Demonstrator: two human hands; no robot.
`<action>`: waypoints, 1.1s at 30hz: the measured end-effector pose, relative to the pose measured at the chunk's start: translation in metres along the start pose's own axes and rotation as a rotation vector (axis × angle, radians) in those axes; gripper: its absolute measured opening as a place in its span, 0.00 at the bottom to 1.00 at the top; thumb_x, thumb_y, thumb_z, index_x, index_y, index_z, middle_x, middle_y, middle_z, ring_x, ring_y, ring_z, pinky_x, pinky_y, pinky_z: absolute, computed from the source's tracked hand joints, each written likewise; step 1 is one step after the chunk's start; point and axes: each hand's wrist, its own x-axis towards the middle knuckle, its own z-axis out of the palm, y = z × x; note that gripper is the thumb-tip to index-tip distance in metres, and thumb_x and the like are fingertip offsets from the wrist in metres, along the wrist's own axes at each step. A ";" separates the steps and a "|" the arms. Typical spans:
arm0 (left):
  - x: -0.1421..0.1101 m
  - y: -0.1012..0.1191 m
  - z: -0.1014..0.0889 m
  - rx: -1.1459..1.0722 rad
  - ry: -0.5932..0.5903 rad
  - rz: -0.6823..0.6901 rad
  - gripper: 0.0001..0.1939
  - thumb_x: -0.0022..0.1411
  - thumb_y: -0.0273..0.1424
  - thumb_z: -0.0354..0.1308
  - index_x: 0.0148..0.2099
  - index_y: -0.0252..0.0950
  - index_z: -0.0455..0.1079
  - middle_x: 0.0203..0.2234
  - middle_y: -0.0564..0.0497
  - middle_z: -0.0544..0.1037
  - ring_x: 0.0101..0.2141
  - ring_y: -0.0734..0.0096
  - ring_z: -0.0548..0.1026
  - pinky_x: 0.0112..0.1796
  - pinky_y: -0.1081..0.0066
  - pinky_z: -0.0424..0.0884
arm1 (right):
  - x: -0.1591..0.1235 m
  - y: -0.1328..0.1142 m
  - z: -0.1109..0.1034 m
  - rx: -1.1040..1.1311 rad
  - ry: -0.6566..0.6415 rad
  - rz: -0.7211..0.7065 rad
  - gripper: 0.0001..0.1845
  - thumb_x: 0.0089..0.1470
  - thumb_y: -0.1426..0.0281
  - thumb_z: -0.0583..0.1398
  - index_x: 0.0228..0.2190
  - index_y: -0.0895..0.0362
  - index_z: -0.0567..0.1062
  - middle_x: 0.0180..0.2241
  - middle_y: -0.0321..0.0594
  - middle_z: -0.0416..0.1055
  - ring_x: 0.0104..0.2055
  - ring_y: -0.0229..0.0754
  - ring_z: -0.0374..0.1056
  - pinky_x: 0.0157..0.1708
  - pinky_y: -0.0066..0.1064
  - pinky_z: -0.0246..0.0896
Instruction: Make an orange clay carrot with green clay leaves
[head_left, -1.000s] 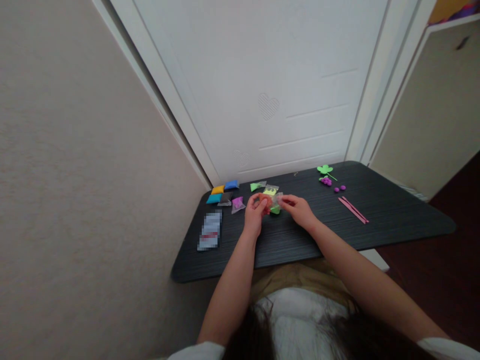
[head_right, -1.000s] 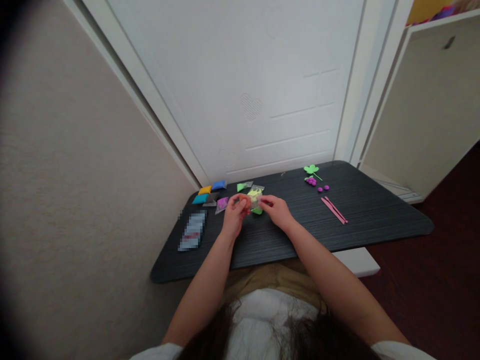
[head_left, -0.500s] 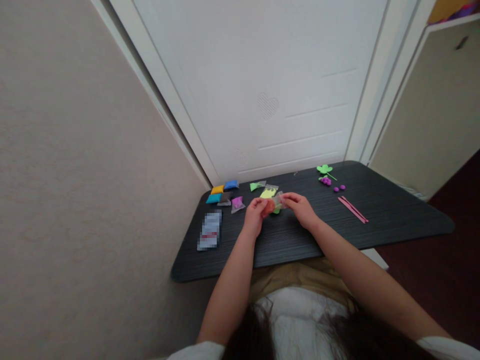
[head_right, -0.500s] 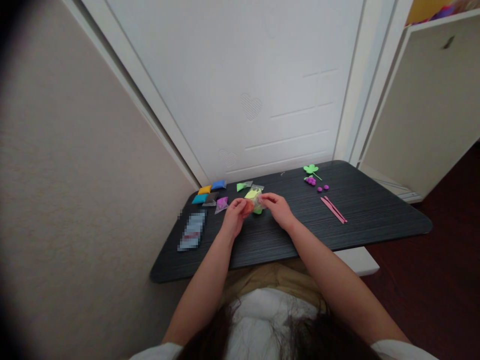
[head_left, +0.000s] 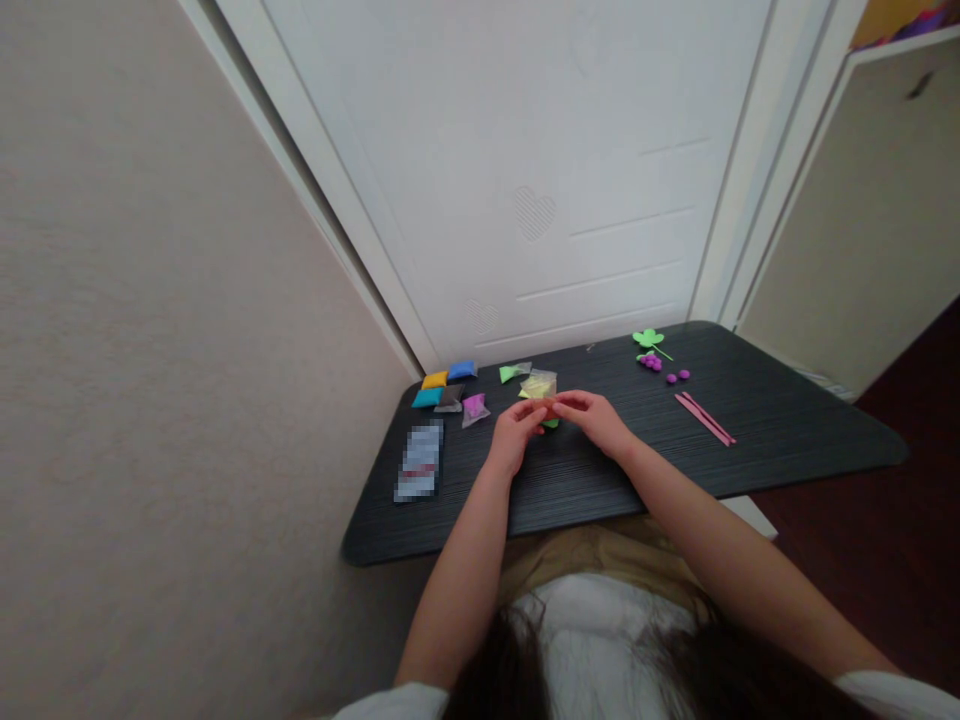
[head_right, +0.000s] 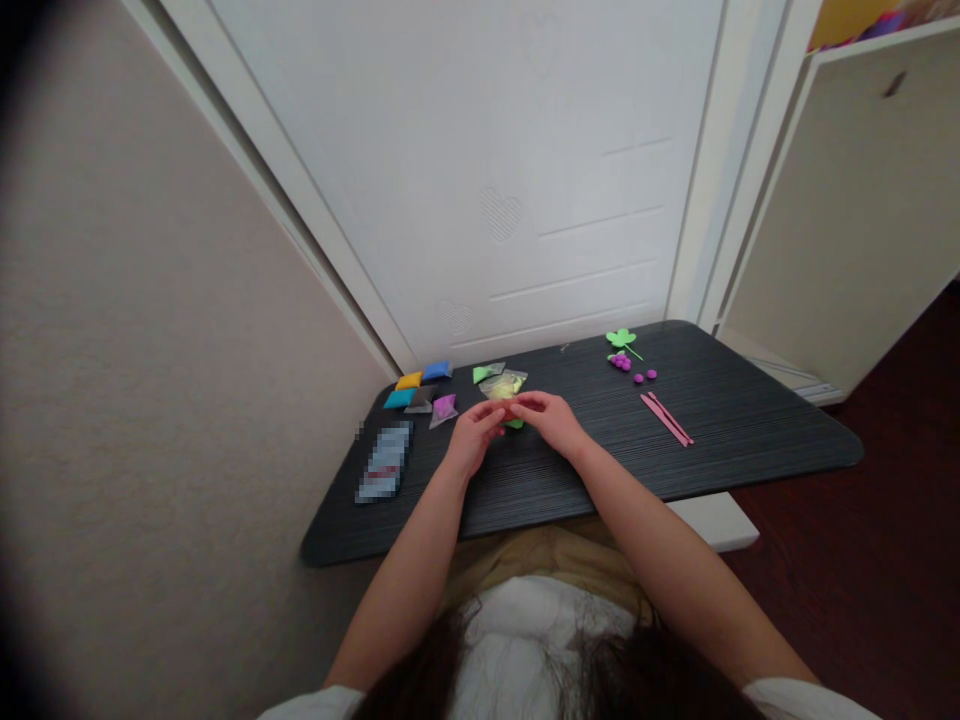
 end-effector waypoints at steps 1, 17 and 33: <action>0.000 0.000 0.000 0.013 0.002 0.008 0.17 0.45 0.34 0.60 0.39 0.32 0.70 0.36 0.45 0.75 0.34 0.69 0.72 0.28 0.75 0.62 | 0.000 0.000 0.000 0.002 -0.015 0.003 0.17 0.38 0.63 0.62 0.33 0.57 0.74 0.33 0.39 0.74 0.37 0.42 0.68 0.44 0.38 0.58; 0.000 0.003 -0.003 0.175 -0.013 0.069 0.10 0.43 0.32 0.61 0.31 0.33 0.72 0.24 0.52 0.73 0.26 0.76 0.67 0.29 0.74 0.61 | -0.003 0.000 -0.001 -0.044 -0.132 -0.035 0.12 0.39 0.65 0.62 0.29 0.57 0.74 0.32 0.37 0.73 0.36 0.40 0.68 0.43 0.35 0.58; 0.002 -0.003 -0.005 0.147 0.017 0.040 0.12 0.45 0.37 0.59 0.29 0.32 0.72 0.27 0.49 0.75 0.26 0.75 0.69 0.28 0.73 0.62 | -0.003 -0.004 -0.005 -0.188 -0.112 -0.025 0.14 0.43 0.60 0.58 0.26 0.58 0.75 0.27 0.36 0.72 0.32 0.40 0.65 0.38 0.33 0.56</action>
